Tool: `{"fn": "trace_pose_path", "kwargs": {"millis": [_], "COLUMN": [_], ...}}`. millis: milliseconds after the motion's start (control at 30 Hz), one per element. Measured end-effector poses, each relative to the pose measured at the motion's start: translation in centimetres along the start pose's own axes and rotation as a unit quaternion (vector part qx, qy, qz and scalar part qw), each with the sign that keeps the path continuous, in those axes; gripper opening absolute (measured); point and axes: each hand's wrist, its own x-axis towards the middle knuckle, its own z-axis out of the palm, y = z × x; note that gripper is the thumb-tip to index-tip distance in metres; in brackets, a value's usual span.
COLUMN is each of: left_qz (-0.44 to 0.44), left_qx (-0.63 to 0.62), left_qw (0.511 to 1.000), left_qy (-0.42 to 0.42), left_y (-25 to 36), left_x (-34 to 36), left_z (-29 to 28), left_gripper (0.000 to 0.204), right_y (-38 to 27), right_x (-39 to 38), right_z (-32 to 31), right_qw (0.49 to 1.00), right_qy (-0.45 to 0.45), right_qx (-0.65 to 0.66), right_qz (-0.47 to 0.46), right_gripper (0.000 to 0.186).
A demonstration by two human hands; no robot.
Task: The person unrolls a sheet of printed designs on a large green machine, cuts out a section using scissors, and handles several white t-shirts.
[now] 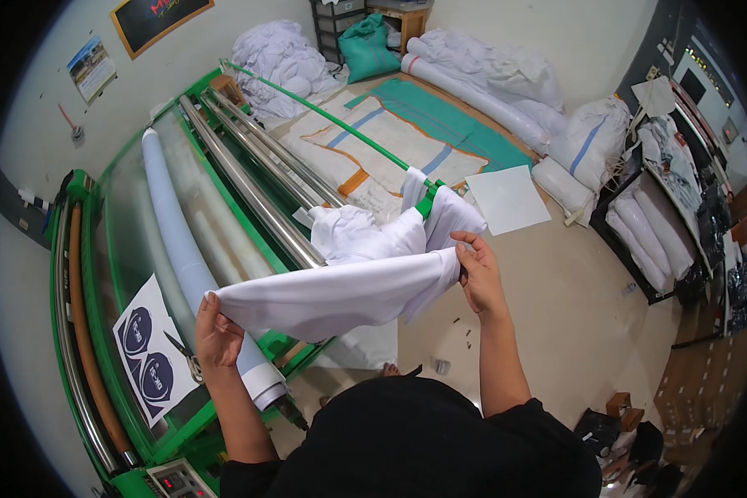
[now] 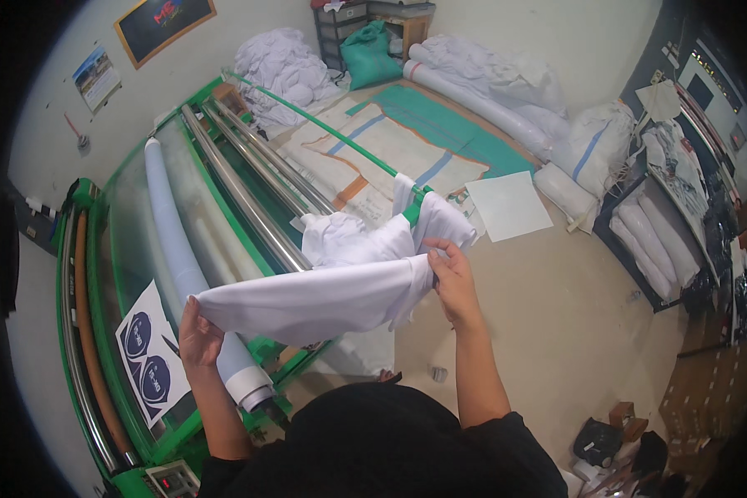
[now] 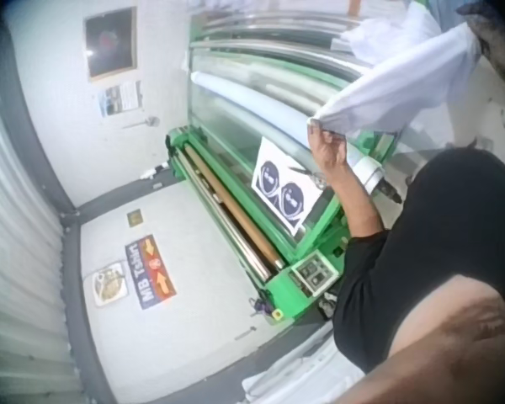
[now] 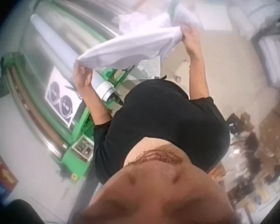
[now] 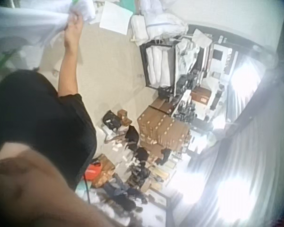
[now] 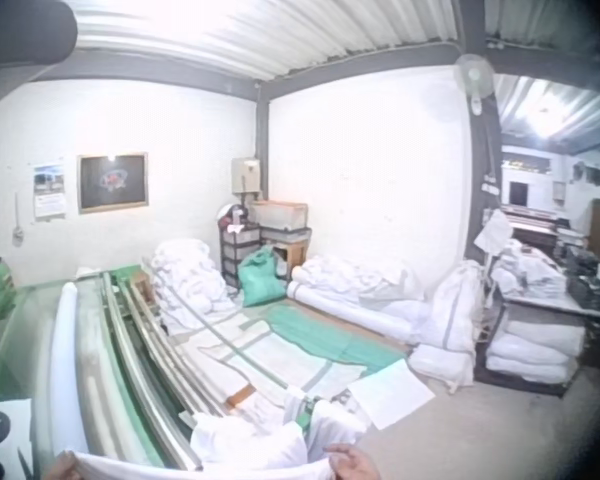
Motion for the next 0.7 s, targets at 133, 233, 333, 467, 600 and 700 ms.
{"fn": "trace_pose_path", "kwargs": {"millis": [133, 233, 333, 467, 600, 700], "left_qz": [0.025, 0.041, 0.071, 0.071, 0.061, 0.045], "left_qx": [-0.003, 0.02, 0.047, 0.055, 0.058, 0.066], "left_qw": [0.999, 0.998, 0.996, 0.994, 0.996, 0.996], "left_qy": [-0.027, -0.048, -0.038, -0.066, -0.028, -0.03], "left_y": [0.0, 0.6, 1.1, 1.6, 0.9, 0.6], "left_x": [-0.8, -1.8, -2.6, -2.5, -3.1, -3.2], "left_z": [-0.3, 1.2, 1.7, 0.5, 1.6, 2.0], "left_gripper": [0.013, 0.013, 0.011, 0.011, 0.012, 0.013], "right_y": [2.3, 5.7, 6.9, 7.6, 8.6, 10.0], "right_x": [1.2, 2.0, 1.3, 1.0, 0.5, -0.4], "right_z": [-1.7, -3.6, -3.1, -3.4, -2.7, -1.7], "right_qw": [0.991, 0.931, 0.983, 0.979, 0.989, 0.972], "right_qy": [0.04, 0.071, 0.053, 0.031, -0.024, -0.107], "right_qx": [-0.124, -0.35, -0.176, -0.197, -0.076, -0.151], "right_qz": [-0.019, -0.072, 0.02, 0.038, 0.126, 0.143], "right_gripper": [0.023, 0.021, 0.022, 0.022, 0.02, 0.027]}}
